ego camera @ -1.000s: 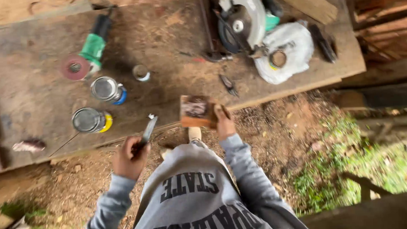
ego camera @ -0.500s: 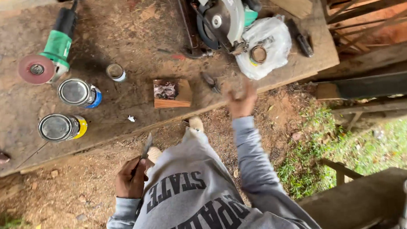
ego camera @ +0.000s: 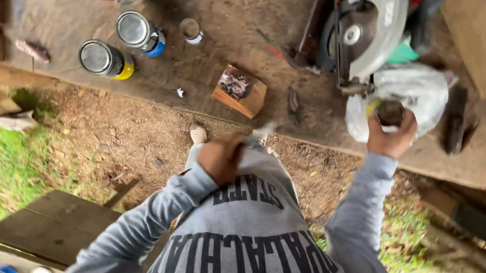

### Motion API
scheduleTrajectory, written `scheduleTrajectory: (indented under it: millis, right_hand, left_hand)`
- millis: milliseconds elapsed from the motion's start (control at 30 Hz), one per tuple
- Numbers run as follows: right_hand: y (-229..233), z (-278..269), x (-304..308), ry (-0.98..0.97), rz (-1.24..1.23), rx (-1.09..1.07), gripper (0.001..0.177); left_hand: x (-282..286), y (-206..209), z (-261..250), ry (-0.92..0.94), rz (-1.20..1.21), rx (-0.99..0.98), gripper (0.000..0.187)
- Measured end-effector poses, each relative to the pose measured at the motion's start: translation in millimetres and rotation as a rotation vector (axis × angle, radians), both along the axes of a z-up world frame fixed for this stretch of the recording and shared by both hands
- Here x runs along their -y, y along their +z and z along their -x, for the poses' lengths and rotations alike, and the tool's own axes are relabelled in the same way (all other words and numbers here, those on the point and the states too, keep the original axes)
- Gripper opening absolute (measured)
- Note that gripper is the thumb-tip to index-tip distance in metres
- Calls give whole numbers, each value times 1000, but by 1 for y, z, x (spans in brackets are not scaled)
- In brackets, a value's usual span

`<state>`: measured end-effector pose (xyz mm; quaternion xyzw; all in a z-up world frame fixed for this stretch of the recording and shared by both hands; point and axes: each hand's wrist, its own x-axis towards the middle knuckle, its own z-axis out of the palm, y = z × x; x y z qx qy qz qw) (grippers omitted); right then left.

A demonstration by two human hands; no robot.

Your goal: Applying wood filler or a similar paste to a wooden block using a knife at a workbench.

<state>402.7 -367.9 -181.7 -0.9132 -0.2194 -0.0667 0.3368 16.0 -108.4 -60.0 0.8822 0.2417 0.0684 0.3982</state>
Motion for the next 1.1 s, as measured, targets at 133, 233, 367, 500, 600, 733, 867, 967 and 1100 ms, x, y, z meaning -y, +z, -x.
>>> scheduleTrajectory:
  millis: [133,233,367,500,600,733,867,967,1100]
  right_hand:
    - [31,24,6,19,-269,89,78]
    - [69,53,-7,115,-358,311,72]
    - [87,96,-26,169,-340,152,71]
    - [73,127,-39,261,-38,124,72]
    - [77,145,-64,264,53,84,70]
    - [35,146,-65,111,22,6,66]
    - [50,137,-55,167,168,21,86]
    - [64,123,-65,205,253,-7,88]
    - [58,118,-66,301,216,-91,81]
  left_hand:
    - [42,93,-85,-372,128,-124,68]
    - [53,160,-114,-550,87,221,48]
    - [54,155,-107,-521,82,129,44]
    - [52,142,-79,-497,132,-12,40]
    - [33,131,-48,-422,112,-135,37]
    - [15,126,-17,-340,87,-224,33]
    - [4,99,-53,-439,58,-176,29]
    - [-19,65,-70,-463,23,-160,26]
    - [-49,-4,-14,-285,-22,-215,31]
